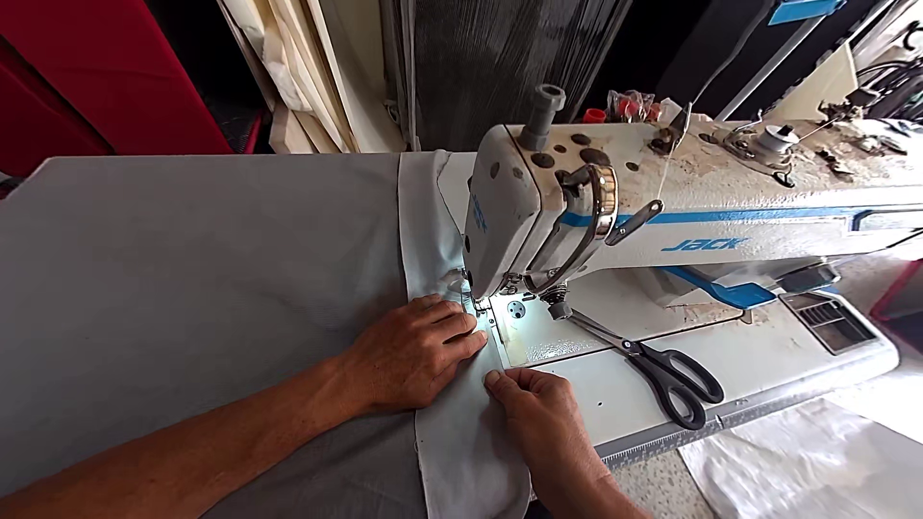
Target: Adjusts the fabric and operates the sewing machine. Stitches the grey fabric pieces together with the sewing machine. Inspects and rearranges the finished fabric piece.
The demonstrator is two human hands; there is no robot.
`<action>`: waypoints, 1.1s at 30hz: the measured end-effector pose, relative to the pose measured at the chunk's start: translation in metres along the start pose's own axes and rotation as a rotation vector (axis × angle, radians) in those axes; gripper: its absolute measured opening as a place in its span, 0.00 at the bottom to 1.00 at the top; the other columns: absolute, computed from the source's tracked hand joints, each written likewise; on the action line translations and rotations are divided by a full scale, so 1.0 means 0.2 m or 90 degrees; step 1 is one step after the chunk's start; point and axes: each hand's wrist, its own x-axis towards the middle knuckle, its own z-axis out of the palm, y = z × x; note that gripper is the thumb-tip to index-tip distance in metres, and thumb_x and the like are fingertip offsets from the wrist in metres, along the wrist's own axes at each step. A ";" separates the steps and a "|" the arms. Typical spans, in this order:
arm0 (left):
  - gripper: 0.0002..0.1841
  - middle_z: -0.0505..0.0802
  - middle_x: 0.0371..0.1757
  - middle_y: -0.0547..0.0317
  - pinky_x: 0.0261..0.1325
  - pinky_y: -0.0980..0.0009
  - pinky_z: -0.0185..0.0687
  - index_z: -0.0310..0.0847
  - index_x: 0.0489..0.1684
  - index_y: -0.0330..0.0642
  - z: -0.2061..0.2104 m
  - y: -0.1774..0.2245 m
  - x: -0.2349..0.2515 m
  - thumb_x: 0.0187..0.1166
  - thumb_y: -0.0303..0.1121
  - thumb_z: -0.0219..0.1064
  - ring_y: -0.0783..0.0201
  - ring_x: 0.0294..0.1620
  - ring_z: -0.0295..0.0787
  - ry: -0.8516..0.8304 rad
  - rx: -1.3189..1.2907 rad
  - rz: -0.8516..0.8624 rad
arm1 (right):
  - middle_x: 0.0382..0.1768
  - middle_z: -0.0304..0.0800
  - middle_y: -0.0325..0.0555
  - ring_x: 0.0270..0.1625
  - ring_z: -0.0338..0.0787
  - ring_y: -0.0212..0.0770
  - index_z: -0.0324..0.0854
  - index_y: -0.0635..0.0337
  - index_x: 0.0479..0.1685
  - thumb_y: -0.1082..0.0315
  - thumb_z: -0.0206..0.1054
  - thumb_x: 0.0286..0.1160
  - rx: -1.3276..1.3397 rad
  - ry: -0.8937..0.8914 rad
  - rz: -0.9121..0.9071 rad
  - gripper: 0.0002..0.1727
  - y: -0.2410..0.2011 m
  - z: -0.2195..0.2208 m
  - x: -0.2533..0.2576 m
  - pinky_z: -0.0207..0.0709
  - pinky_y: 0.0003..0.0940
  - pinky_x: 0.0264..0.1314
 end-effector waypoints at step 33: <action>0.18 0.93 0.63 0.62 0.74 0.56 0.79 0.92 0.61 0.55 -0.03 -0.23 0.03 0.83 0.38 0.55 0.59 0.70 0.86 -0.005 0.008 0.000 | 0.26 0.86 0.49 0.31 0.86 0.41 0.83 0.63 0.23 0.67 0.72 0.76 0.004 0.008 -0.012 0.14 -0.13 0.07 0.13 0.79 0.39 0.36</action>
